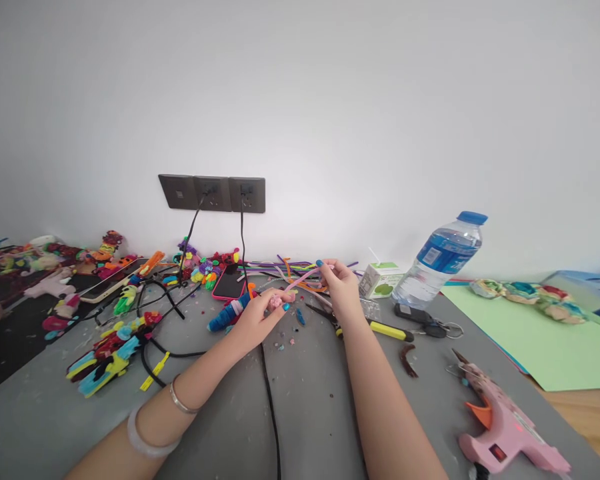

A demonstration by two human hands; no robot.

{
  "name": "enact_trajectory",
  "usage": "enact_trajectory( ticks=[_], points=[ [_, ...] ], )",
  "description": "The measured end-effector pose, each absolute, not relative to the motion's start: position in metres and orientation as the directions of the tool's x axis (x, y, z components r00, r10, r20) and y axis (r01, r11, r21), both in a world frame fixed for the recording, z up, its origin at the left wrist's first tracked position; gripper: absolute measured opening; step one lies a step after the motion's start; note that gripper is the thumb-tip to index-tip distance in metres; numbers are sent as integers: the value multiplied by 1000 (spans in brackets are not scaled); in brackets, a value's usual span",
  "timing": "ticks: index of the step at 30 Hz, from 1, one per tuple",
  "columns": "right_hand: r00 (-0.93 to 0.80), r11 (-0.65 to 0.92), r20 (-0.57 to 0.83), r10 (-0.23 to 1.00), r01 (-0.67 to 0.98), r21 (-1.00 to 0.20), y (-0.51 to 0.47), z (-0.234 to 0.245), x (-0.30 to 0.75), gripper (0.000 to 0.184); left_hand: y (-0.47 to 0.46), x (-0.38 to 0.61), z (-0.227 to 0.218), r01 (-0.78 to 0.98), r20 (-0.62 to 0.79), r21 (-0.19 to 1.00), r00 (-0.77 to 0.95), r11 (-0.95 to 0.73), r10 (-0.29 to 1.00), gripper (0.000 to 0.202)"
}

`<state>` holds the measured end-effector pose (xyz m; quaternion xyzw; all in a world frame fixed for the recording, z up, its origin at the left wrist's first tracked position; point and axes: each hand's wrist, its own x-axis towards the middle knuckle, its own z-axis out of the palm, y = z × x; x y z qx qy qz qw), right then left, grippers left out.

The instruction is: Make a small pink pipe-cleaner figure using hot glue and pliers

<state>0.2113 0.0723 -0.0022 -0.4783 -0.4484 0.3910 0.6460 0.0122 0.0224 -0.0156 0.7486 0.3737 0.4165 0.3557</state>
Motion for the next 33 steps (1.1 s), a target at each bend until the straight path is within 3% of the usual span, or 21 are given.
enact_trajectory(
  ticks=[11, 16, 22, 27, 33],
  points=[
    [356, 301, 172, 918, -348, -888, 73, 1, 211, 43, 24, 13, -19, 271, 322, 855, 393, -443, 861, 21],
    [377, 318, 170, 910, -375, -871, 73, 2, 212, 48, 21, 13, -15, 240, 386, 821, 438, -519, 812, 10],
    [323, 242, 119, 939, -373, -896, 70, 2, 208, 53, 21, 13, -13, 233, 372, 840, 410, -490, 833, 8],
    [310, 228, 91, 947, -444, -866, 71, 2, 202, 53, 26, 14, -25, 252, 361, 835, 418, -489, 833, 22],
    [254, 254, 152, 955, -440, -861, 68, 4, 194, 52, 24, 13, -21, 240, 365, 837, 424, -491, 829, 20]
  ],
)
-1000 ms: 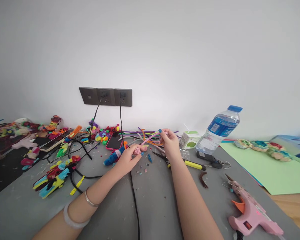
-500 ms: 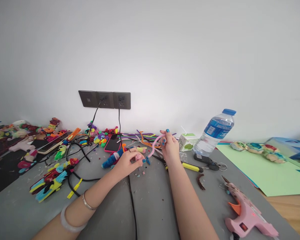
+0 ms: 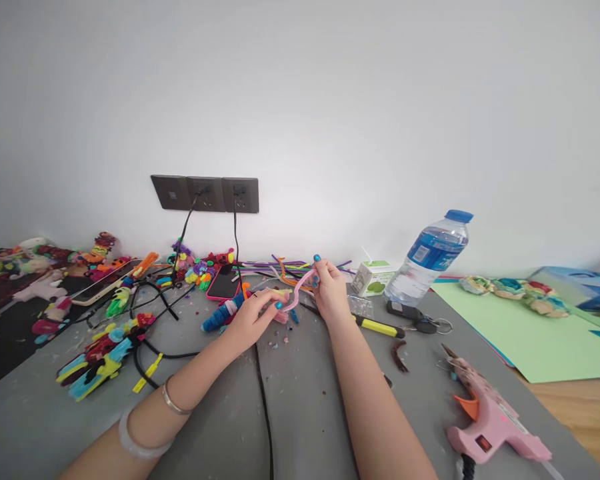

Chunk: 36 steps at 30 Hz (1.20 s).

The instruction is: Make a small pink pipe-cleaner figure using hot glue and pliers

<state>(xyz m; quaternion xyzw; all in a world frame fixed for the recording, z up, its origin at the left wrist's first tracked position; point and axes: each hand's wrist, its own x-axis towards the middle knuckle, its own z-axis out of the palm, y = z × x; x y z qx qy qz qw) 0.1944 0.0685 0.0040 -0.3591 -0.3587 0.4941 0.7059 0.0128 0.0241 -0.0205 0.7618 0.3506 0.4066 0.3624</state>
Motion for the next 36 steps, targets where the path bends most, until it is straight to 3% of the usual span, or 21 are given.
enact_trajectory(
  ticks=[8, 14, 18, 20, 23, 27, 31, 36],
  points=[
    [104, 189, 159, 982, -460, -867, 65, 4, 191, 39, 25, 14, -12, 266, 391, 828, 355, -493, 849, 19],
    [-236, 14, 128, 963, -432, -902, 53, 11, 183, 31, 29, 12, -12, 218, 452, 833, 260, -508, 853, 13],
    [-337, -13, 107, 935, -334, -942, 50, 10, 180, 25, 29, 13, -12, 165, 420, 870, 243, -464, 874, 10],
    [-334, 2, 118, 935, -329, -944, 51, 9, 179, 24, 29, 13, -12, 79, 371, 915, 215, -395, 903, 10],
    [-312, 16, 130, 941, -343, -939, 52, 8, 180, 24, 28, 14, -9, -188, 219, 965, 192, -183, 957, 17],
    [-364, -20, 105, 925, -324, -946, 51, 9, 180, 25, 28, 13, -2, -496, 28, 862, 256, 106, 966, 22],
    [-415, -44, 103, 904, -329, -943, 47, 11, 177, 23, 29, 13, 1, -655, 11, 735, 267, 173, 964, 29],
    [-416, 3, 150, 897, -334, -943, 45, 12, 178, 25, 33, 12, 0, -706, -32, 684, 225, 185, 974, 33]
  ],
)
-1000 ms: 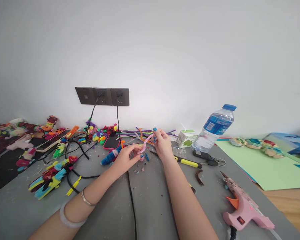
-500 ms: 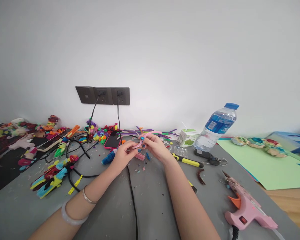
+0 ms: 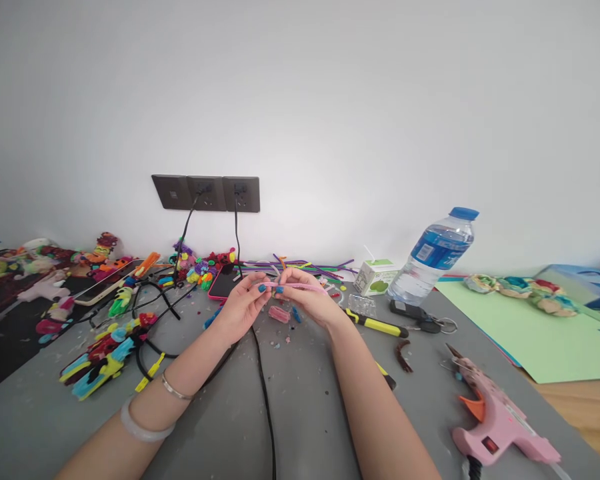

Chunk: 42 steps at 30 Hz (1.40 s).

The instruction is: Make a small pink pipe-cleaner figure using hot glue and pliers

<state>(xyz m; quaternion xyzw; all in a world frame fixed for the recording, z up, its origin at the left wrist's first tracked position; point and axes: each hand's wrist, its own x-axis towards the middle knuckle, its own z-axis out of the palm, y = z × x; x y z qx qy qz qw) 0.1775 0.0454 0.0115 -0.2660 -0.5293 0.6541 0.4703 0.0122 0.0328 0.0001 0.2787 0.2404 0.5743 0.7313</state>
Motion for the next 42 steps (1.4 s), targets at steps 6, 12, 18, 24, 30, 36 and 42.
enact_trajectory(
  ticks=[6, 12, 18, 24, 30, 36, 42],
  points=[
    [-476, 47, 157, 865, -236, -971, 45, 8, 178, 20, 35, 11, 0, -695, -52, 694, 213, 189, 976, 34],
    [-382, 48, 149, 912, -261, -964, 45, 13, 178, 23, 33, 12, -3, -606, 16, 790, 170, 91, 985, 34],
    [-294, 96, 193, 936, -313, -945, 49, 10, 177, 23, 27, 16, -4, -357, 120, 933, 174, -50, 977, 29],
    [-293, 132, 214, 932, -275, -952, 51, 6, 177, 24, 27, 17, -5, -160, 170, 978, 264, -131, 950, 25],
    [-293, 114, 192, 937, -263, -958, 53, 4, 176, 25, 26, 17, -7, -286, 88, 958, 294, 0, 952, 43],
    [-274, 118, 192, 942, -265, -957, 56, 1, 177, 25, 27, 17, -6, -327, 65, 944, 296, 37, 953, 41],
    [-291, 108, 180, 940, -247, -963, 55, 0, 179, 24, 24, 19, -6, -365, 10, 921, 381, 140, 925, 40]
  ],
)
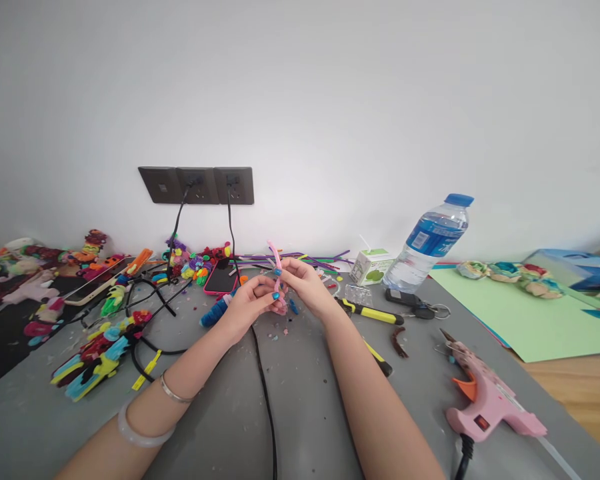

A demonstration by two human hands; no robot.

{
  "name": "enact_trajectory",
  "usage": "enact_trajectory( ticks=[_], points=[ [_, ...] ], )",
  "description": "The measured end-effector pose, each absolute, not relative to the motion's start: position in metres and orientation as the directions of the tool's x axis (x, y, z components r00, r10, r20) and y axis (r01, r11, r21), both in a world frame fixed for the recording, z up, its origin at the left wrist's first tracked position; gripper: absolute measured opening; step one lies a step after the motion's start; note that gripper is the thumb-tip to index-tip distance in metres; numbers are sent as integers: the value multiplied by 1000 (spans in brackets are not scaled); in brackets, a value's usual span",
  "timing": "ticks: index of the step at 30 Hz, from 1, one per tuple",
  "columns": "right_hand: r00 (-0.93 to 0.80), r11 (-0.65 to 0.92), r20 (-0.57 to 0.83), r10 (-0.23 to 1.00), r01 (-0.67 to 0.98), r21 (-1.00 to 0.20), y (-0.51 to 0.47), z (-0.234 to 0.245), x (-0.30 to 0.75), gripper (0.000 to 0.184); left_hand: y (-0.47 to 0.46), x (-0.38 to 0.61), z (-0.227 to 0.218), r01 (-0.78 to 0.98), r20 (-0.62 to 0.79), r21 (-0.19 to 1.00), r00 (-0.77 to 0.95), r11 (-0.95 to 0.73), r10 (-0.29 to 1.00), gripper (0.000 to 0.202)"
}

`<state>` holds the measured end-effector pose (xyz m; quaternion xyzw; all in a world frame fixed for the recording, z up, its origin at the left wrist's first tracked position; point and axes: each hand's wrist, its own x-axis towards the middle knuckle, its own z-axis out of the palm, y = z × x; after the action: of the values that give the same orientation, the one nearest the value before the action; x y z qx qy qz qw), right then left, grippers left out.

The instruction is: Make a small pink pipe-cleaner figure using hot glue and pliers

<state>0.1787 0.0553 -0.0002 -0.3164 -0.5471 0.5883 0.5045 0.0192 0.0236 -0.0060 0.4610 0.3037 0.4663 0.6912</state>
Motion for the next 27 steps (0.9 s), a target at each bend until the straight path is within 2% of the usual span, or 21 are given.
enact_trajectory(
  ticks=[4, 17, 27],
  points=[
    [-266, 128, 191, 945, -238, -963, 56, 0, 180, 24, 23, 19, -7, -343, -30, 921, 406, 183, 913, 36],
    [-183, 170, 223, 957, -269, -948, 59, -1, 180, 28, 19, 18, -2, -198, -33, 970, 474, 143, 880, 31],
    [-115, 222, 263, 958, -280, -934, 57, 2, 180, 29, 22, 17, -3, -154, -76, 976, 427, 155, 901, 35]
  ],
)
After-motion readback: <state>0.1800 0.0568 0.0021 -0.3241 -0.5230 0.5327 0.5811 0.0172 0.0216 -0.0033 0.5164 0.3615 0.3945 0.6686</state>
